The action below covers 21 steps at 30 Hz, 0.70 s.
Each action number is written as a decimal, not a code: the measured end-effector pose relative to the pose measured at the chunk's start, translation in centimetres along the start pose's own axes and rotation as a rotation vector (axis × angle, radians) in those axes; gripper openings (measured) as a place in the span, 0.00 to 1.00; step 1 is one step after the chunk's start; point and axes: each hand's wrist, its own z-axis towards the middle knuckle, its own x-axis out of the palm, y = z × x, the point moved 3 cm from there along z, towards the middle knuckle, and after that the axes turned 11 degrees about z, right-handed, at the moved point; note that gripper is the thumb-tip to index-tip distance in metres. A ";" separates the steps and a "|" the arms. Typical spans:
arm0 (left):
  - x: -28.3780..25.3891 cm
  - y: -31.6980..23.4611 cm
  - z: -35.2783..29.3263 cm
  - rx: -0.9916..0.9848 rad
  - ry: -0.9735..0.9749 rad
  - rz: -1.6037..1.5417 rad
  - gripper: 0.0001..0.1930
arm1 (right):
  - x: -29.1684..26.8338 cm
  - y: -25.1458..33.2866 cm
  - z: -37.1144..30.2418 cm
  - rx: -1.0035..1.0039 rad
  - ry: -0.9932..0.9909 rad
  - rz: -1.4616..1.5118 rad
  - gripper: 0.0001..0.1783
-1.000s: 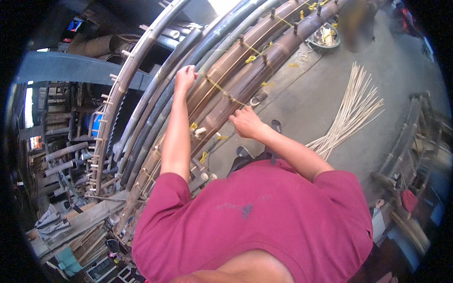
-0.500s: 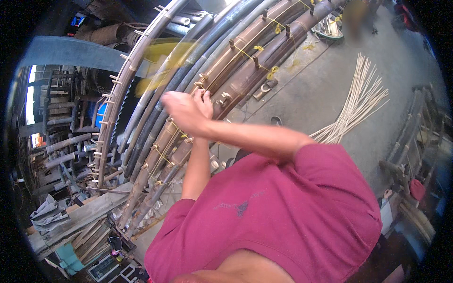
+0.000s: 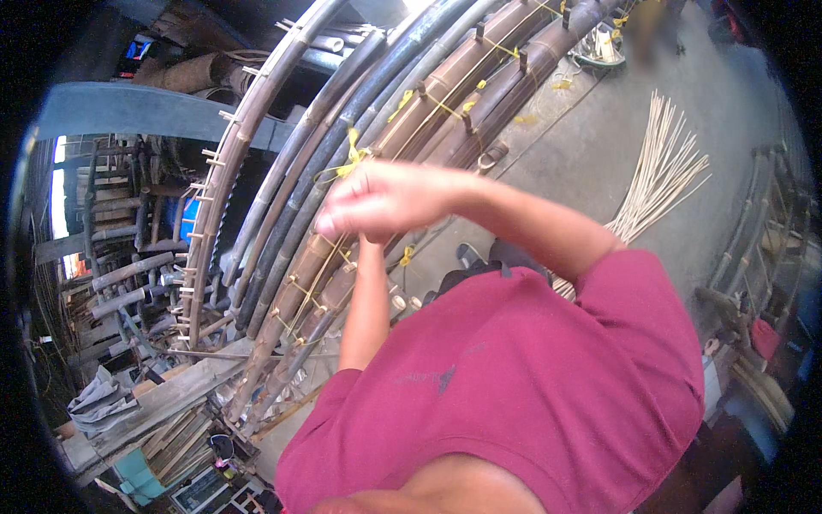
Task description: The person repeatedly picks thin bamboo sticks from a pile on the floor and ties them to a horizontal metal rack using yellow plastic ties. The person secures each stick by wrapping and knotting the tie around the rack and the stick.
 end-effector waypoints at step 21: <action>-1.4 -4.6 -0.5 -0.296 -0.194 0.137 0.17 | -10.7 -18.8 13.7 0.359 0.273 -0.384 0.24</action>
